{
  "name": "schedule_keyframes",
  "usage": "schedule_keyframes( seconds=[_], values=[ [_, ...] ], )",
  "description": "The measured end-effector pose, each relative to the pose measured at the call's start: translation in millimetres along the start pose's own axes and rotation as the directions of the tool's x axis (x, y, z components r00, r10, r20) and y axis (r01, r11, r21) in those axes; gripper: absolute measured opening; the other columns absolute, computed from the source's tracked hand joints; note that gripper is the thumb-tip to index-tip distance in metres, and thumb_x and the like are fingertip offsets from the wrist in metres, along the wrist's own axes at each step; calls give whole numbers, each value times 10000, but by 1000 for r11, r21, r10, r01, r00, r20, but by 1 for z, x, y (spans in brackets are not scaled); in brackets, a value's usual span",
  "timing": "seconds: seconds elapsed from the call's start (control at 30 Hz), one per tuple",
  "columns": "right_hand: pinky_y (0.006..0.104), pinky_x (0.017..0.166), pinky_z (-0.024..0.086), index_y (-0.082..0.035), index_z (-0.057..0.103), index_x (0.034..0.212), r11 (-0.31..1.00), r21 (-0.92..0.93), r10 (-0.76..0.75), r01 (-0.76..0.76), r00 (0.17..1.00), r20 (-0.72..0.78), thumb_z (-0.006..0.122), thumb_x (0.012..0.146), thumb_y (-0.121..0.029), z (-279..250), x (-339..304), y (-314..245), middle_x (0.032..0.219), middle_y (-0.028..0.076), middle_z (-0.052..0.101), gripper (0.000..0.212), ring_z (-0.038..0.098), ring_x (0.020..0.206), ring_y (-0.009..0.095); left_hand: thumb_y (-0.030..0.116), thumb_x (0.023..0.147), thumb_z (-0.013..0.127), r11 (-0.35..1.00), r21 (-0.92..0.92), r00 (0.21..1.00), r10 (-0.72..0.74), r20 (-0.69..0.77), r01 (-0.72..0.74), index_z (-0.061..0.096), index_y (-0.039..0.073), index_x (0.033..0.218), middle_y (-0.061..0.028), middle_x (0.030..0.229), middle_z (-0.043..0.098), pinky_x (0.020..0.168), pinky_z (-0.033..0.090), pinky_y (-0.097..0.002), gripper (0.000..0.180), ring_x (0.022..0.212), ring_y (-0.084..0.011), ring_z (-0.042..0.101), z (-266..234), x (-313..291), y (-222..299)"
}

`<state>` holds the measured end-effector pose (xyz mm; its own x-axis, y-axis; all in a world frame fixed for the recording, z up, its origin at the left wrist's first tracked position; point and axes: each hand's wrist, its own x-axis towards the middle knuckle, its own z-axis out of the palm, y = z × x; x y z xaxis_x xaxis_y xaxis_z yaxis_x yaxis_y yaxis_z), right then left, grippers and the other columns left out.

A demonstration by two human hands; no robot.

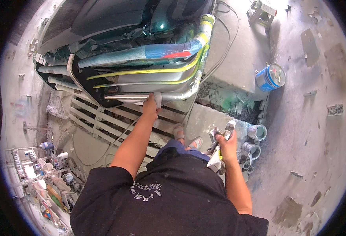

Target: The person removes masking tape and protective paper from the front bumper and hood of a dark green car in a workshop. They peel off strips of tape and crumple the paper, working around the headlight and grille areas.

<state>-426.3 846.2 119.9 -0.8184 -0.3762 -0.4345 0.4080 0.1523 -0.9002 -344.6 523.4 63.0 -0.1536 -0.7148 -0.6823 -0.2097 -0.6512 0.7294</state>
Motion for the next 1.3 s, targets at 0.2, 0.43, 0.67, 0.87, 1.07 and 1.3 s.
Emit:
schedule_keyframes(
  seconds=[0.2, 0.43, 0.67, 0.87, 1.07, 1.3],
  values=[
    [279, 788, 465, -36, 476, 1130, 1000, -15, -16, 16, 1000, -4, 578, 748, -16, 12, -8, -8, 968, 49, 582, 396, 568, 855, 141, 340, 975, 417, 989, -53, 983, 128, -128, -136, 481, 46, 1131, -93, 997, 545, 536, 443, -339, 339, 752, -199, 531, 2, 43, -50],
    [289, 769, 459, -29, 455, 1161, 1000, -19, 6, -6, 1000, -7, 632, 750, -58, 0, -4, 4, 967, 41, 558, 448, 537, 837, 136, 274, 985, 429, 815, 243, 834, 550, -38, -526, 533, 17, 992, -63, 794, 553, 596, 414, -326, 277, 685, -175, 507, 4, 64, -79],
    [284, 757, 462, -30, 459, 1157, 1000, 18, -1, 2, 999, -46, 624, 757, -58, -3, 0, 8, 971, 43, 559, 433, 543, 835, 137, 212, 941, 527, 730, 92, 579, 451, 680, -677, 583, 29, 931, -26, 711, 585, 613, 441, -303, 191, 645, -116, 526, 59, -56, -59],
    [369, 603, 583, -23, 462, 1134, 976, 202, -73, 81, 996, -43, 545, 773, -72, -19, 8, -15, 1002, 86, 576, 373, 602, 820, 184, 280, 915, 540, 645, 263, 448, 138, 884, -717, 610, 18, 865, -35, 645, 558, 542, 403, -324, 276, 596, -129, 513, 67, -114, -50],
    [289, 810, 471, -36, 424, 1191, 999, 28, -30, 32, 999, -41, 644, 760, -28, 19, 8, -22, 1019, 62, 583, 484, 569, 898, 148, 375, 960, 439, 972, 221, 537, -232, 811, 85, 624, 41, 958, -35, 858, 613, 679, 437, -302, 381, 751, -130, 547, 84, -117, -106],
    [415, 956, 422, -6, 187, 1438, 734, -648, -230, 203, 972, 44, 727, 692, -91, 44, 2, -42, 1236, 286, 503, 925, 515, 1136, 427, 620, 941, 285, 832, 379, 342, -523, 781, 406, 536, 116, 1202, -88, 1149, 601, 893, 440, -425, 621, 1043, -234, 574, 84, -125, -70]
  ],
)
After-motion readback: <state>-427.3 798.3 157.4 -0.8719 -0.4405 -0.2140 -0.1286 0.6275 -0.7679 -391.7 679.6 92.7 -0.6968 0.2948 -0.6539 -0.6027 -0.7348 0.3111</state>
